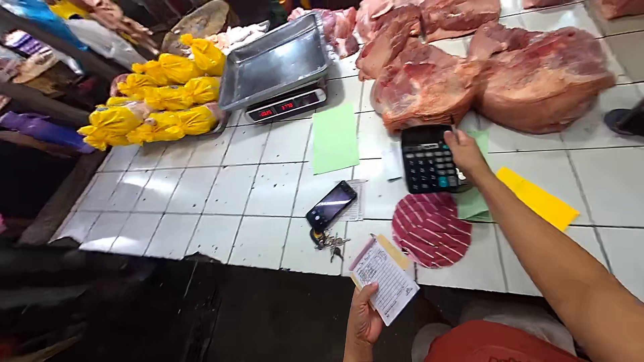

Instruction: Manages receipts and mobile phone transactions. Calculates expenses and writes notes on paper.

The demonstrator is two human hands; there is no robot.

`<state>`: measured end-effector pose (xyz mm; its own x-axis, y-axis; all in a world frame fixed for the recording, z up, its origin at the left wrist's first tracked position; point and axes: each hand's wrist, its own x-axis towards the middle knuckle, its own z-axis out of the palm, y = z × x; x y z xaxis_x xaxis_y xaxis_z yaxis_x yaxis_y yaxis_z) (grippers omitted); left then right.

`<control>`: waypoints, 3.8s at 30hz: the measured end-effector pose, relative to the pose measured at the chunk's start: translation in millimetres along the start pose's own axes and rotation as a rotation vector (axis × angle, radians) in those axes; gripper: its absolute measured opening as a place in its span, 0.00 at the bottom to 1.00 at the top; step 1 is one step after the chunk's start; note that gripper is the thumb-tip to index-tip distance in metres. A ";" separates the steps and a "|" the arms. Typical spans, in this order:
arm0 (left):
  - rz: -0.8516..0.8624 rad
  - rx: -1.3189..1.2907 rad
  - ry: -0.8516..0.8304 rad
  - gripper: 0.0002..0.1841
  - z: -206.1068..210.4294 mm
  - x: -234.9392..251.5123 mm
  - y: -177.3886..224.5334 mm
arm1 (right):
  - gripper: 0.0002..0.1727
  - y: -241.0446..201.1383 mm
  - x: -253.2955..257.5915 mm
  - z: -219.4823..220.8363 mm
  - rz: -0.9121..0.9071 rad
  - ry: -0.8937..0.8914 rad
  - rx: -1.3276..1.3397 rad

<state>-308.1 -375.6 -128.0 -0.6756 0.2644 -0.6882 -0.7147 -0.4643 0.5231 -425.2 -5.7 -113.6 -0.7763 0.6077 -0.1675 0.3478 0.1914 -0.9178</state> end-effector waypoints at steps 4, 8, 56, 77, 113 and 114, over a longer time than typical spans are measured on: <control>-0.057 0.295 -0.159 0.20 85.1 11.7 -40.4 | 0.33 82.6 -31.3 -162.6 0.174 0.039 -0.231; -0.019 0.482 -0.240 0.17 179.7 26.4 -70.7 | 0.33 154.0 -77.4 -226.9 0.385 -0.144 -0.313; 1.186 1.721 0.029 0.28 191.6 96.6 -264.2 | 0.22 182.7 -59.3 -229.6 -0.022 0.076 -0.641; 1.215 1.776 -0.481 0.19 239.7 129.9 -275.3 | 0.06 200.4 -47.6 -181.5 -0.025 0.244 0.418; 1.296 1.829 -0.516 0.18 237.6 133.4 -274.7 | 0.18 208.5 -139.4 -292.4 -0.120 0.445 -0.570; 1.315 1.825 -0.510 0.17 237.3 134.0 -275.4 | 0.21 218.4 -155.4 -304.9 -0.034 0.475 -0.646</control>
<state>-244.8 -11.6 -245.0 -0.5127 0.8146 0.2713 0.8363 0.4023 0.3724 -68.3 176.6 -178.3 -0.5358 0.8288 0.1613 0.6764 0.5356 -0.5055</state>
